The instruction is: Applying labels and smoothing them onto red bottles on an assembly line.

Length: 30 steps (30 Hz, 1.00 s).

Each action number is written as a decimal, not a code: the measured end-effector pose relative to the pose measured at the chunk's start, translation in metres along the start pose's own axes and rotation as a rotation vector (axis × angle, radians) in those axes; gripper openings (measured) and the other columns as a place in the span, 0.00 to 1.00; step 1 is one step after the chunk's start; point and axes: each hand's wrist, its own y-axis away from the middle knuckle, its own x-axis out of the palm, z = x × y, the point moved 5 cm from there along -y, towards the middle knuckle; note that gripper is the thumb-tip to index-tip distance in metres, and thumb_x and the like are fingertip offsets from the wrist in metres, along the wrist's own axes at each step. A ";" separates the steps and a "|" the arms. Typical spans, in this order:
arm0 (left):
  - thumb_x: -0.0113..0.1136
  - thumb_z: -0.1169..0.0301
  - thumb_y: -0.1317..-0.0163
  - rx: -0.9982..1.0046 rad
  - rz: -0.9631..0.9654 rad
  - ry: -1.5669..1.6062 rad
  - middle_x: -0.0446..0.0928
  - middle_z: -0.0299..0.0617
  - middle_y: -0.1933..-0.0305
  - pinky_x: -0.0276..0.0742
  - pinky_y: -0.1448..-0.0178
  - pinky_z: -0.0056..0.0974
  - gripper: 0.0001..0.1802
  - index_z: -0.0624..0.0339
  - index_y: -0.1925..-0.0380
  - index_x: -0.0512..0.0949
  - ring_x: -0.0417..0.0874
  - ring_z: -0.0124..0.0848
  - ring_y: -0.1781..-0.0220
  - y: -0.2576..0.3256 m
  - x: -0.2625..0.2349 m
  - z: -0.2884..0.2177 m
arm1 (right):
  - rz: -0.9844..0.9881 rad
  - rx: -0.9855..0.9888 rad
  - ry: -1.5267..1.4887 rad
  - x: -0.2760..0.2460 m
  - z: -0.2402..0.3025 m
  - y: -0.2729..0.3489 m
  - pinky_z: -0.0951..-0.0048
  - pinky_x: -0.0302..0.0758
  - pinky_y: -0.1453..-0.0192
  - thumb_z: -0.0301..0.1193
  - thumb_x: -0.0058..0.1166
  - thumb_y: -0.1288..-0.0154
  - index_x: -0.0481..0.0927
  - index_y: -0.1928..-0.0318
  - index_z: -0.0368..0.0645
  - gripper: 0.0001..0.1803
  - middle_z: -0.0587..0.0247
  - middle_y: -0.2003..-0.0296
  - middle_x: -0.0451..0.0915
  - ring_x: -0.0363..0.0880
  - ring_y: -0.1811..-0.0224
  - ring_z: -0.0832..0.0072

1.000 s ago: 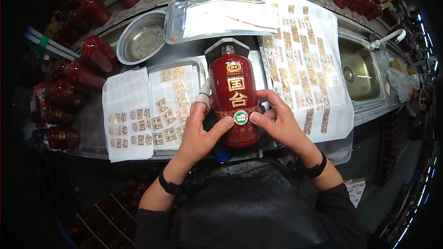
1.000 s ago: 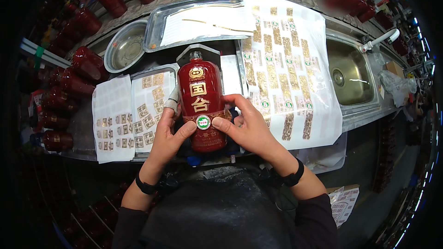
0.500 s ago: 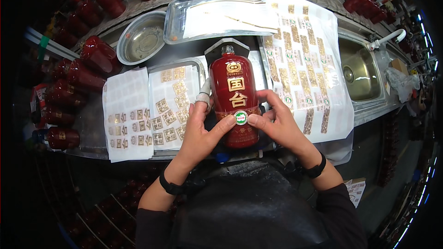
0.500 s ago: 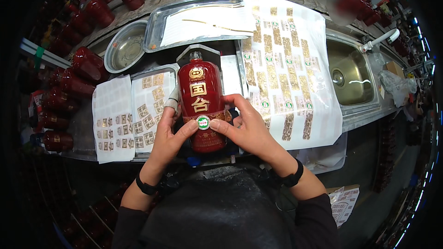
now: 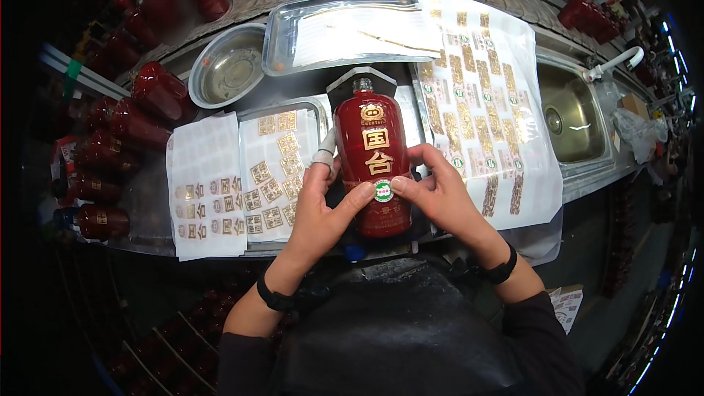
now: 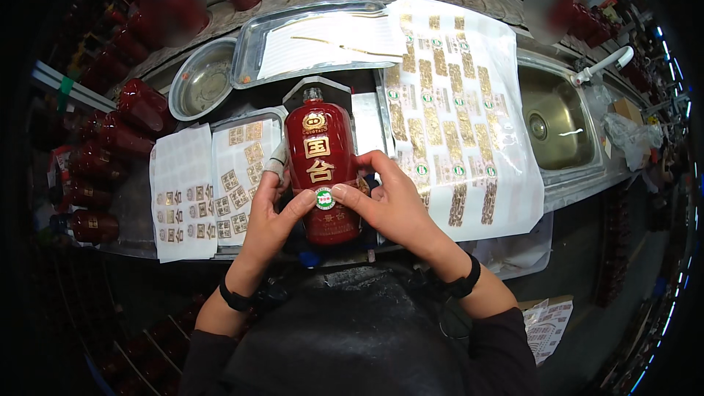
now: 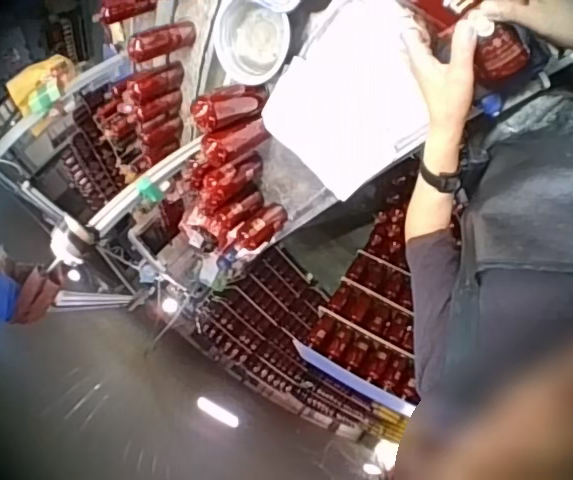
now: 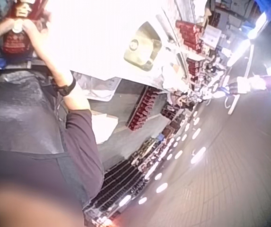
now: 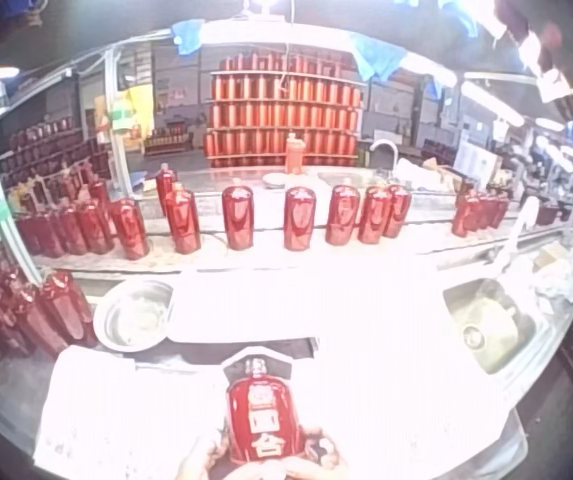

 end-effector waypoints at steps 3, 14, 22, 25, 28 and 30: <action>0.65 0.65 0.43 -0.007 -0.012 -0.051 0.65 0.53 0.37 0.60 0.32 0.41 0.43 0.70 0.34 0.53 0.68 0.37 0.36 0.001 -0.003 0.008 | -0.009 -0.029 0.013 0.000 0.002 -0.001 0.86 0.60 0.79 0.42 0.65 0.44 0.71 0.53 0.38 0.27 0.65 0.65 0.73 0.62 0.79 0.90; 0.63 0.63 0.41 -0.051 0.017 0.073 0.61 0.54 0.34 0.55 0.29 0.42 0.44 0.68 0.32 0.50 0.60 0.40 0.30 0.006 -0.011 0.011 | 0.070 -0.056 0.044 -0.015 -0.001 0.006 0.86 0.61 0.74 0.41 0.64 0.44 0.71 0.46 0.39 0.29 0.66 0.59 0.73 0.59 0.77 0.90; 0.66 0.63 0.43 0.022 0.066 -0.101 0.54 0.54 0.32 0.54 0.28 0.43 0.47 0.68 0.32 0.50 0.59 0.42 0.30 0.008 -0.011 0.015 | 0.059 -0.022 0.145 -0.013 0.002 0.009 0.85 0.60 0.74 0.40 0.66 0.46 0.71 0.44 0.40 0.31 0.66 0.55 0.72 0.57 0.77 0.89; 0.67 0.62 0.44 0.027 0.063 -0.149 0.56 0.55 0.33 0.54 0.29 0.43 0.47 0.68 0.32 0.50 0.60 0.43 0.30 0.008 -0.013 0.017 | 0.070 -0.024 0.111 -0.012 0.005 0.009 0.85 0.59 0.74 0.41 0.66 0.46 0.71 0.44 0.40 0.32 0.66 0.54 0.72 0.57 0.77 0.89; 0.67 0.60 0.45 0.029 0.067 -0.174 0.57 0.56 0.35 0.55 0.29 0.44 0.48 0.67 0.32 0.50 0.61 0.44 0.31 0.007 -0.014 0.018 | 0.071 -0.036 0.115 -0.012 0.003 0.008 0.85 0.59 0.75 0.41 0.66 0.46 0.70 0.44 0.40 0.32 0.66 0.54 0.71 0.57 0.78 0.89; 0.68 0.59 0.46 0.032 0.051 -0.150 0.58 0.57 0.36 0.56 0.30 0.45 0.49 0.66 0.32 0.50 0.62 0.44 0.32 0.007 -0.014 0.017 | 0.076 -0.034 0.064 -0.012 0.001 0.007 0.85 0.60 0.75 0.42 0.67 0.47 0.70 0.44 0.39 0.33 0.66 0.54 0.72 0.57 0.78 0.89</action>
